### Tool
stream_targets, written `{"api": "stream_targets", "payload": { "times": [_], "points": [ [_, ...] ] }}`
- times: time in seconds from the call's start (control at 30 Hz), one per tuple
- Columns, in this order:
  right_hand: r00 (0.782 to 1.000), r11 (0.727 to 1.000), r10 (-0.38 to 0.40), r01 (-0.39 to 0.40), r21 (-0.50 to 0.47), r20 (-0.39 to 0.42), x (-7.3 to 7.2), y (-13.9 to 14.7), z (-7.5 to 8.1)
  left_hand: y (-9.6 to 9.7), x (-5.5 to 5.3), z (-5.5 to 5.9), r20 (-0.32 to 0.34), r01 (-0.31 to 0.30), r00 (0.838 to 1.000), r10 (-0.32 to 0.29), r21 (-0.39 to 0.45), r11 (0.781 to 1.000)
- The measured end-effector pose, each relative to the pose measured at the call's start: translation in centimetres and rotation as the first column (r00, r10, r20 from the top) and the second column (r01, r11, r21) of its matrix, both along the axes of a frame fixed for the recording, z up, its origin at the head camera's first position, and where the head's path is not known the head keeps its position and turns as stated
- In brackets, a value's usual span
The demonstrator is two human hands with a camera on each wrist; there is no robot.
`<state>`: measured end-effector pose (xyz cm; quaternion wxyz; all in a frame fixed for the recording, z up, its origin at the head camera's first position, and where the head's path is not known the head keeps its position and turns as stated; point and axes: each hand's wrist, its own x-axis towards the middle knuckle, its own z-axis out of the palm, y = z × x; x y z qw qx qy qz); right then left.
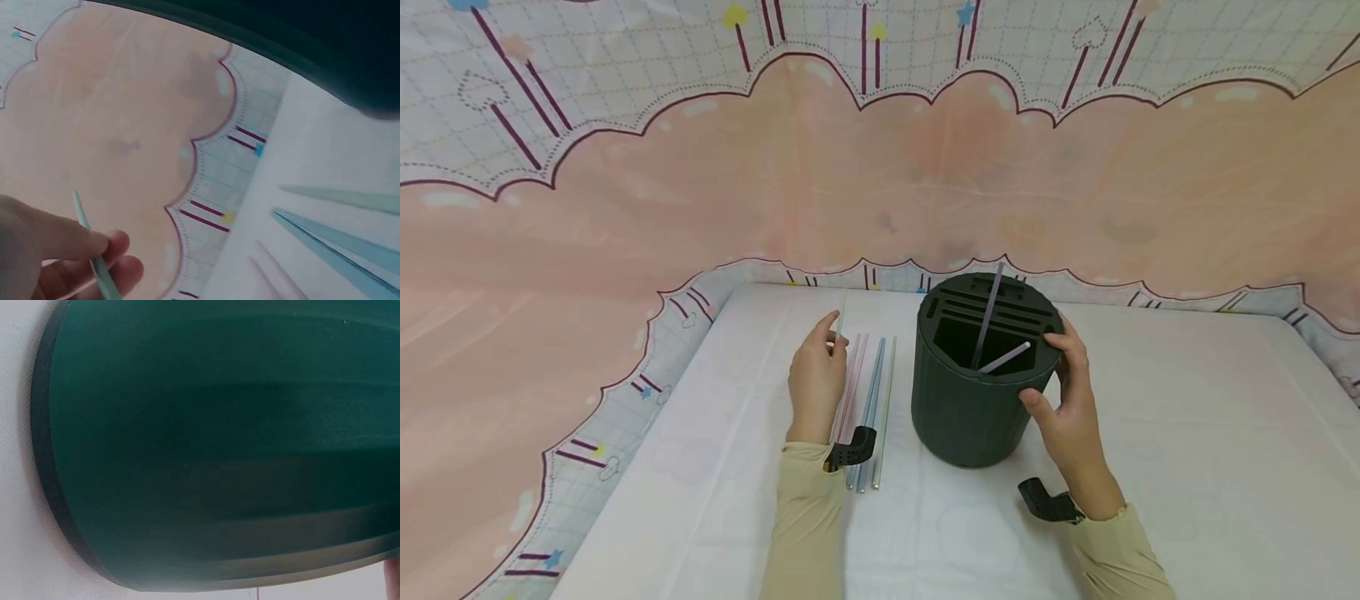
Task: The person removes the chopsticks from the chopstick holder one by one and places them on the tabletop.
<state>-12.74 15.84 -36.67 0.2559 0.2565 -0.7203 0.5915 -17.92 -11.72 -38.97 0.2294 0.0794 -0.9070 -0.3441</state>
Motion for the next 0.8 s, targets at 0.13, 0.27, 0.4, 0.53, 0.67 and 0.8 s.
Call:
{"api": "stream_targets", "payload": {
  "times": [0.13, 0.27, 0.4, 0.53, 0.67, 0.8],
  "points": [
    [1.0, 1.0, 0.0, 0.0, 0.002, 0.005, 0.0, 0.0, 0.0, -0.3, -0.4, -1.3, 0.032, -0.003, 0.999, 0.003, -0.016, 1.0],
    [1.0, 1.0, -0.009, 0.009, 0.016, -0.001, 0.0, 0.0, 0.0, -0.6, -0.6, -2.7, 0.092, 0.0, 0.996, 0.002, -0.022, 1.0],
    [1.0, 1.0, -0.013, 0.013, 0.02, -0.004, 0.0, 0.0, 0.0, -0.7, -0.8, -4.0, 0.176, 0.011, 0.984, -0.007, -0.021, 1.0],
    [1.0, 1.0, -0.01, 0.011, 0.021, -0.005, 0.0, 0.0, 0.0, -0.7, -1.0, -5.1, 0.249, 0.007, 0.969, 0.0, -0.027, 1.0],
    [1.0, 1.0, -0.011, 0.011, 0.024, -0.002, 0.1, 0.0, 0.0, -0.8, -1.0, -5.6, 0.265, 0.0, 0.964, 0.014, -0.051, 0.999],
    [1.0, 1.0, -0.009, 0.009, 0.021, -0.004, 0.1, 0.0, 0.0, -0.8, -0.8, -5.6, 0.267, -0.009, 0.963, 0.027, -0.069, 0.998]
  ]
}}
